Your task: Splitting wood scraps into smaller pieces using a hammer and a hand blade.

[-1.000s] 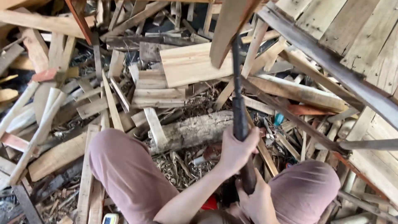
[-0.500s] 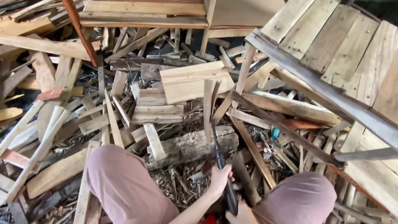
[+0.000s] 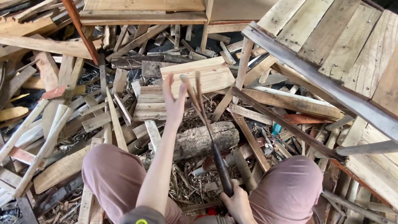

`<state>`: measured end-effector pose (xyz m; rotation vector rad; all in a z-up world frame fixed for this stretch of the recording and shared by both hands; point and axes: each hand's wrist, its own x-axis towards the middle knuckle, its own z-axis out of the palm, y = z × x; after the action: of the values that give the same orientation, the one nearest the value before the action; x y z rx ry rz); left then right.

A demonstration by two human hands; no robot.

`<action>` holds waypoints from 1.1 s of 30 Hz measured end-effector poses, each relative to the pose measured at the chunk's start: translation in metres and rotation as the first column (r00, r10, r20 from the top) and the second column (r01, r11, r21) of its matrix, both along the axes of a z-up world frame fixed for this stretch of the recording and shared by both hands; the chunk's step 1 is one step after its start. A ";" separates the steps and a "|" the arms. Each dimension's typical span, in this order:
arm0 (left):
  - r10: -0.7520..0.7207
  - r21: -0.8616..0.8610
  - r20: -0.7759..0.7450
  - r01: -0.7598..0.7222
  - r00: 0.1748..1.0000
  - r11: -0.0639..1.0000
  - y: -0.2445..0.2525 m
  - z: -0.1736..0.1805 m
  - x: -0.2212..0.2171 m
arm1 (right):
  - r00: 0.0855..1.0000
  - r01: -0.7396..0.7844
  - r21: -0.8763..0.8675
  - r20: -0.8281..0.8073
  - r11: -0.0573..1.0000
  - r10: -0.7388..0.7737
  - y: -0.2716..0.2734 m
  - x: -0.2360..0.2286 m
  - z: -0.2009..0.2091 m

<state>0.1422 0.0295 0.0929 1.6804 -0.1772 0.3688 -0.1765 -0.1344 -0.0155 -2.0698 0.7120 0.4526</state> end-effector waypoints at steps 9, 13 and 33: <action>-0.111 0.062 -0.094 0.118 0.989 0.991 -0.033 -0.016 -0.009 | 0.991 -0.135 -0.243 -0.053 0.960 0.126 0.005 -0.011 -0.061; -0.265 0.136 0.073 0.253 0.962 0.958 -0.051 -0.063 -0.041 | 0.995 -0.099 -0.159 -0.044 0.982 0.093 0.000 -0.002 -0.059; 0.069 -0.039 -0.458 -0.098 0.886 0.994 -0.024 -0.035 -0.098 | 0.965 -0.252 -0.058 -0.096 0.966 0.246 -0.058 -0.078 -0.212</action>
<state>0.0442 0.0052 0.0584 1.6705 0.2563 0.0321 -0.2543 -0.1920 -0.2270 -2.2279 0.5249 0.6720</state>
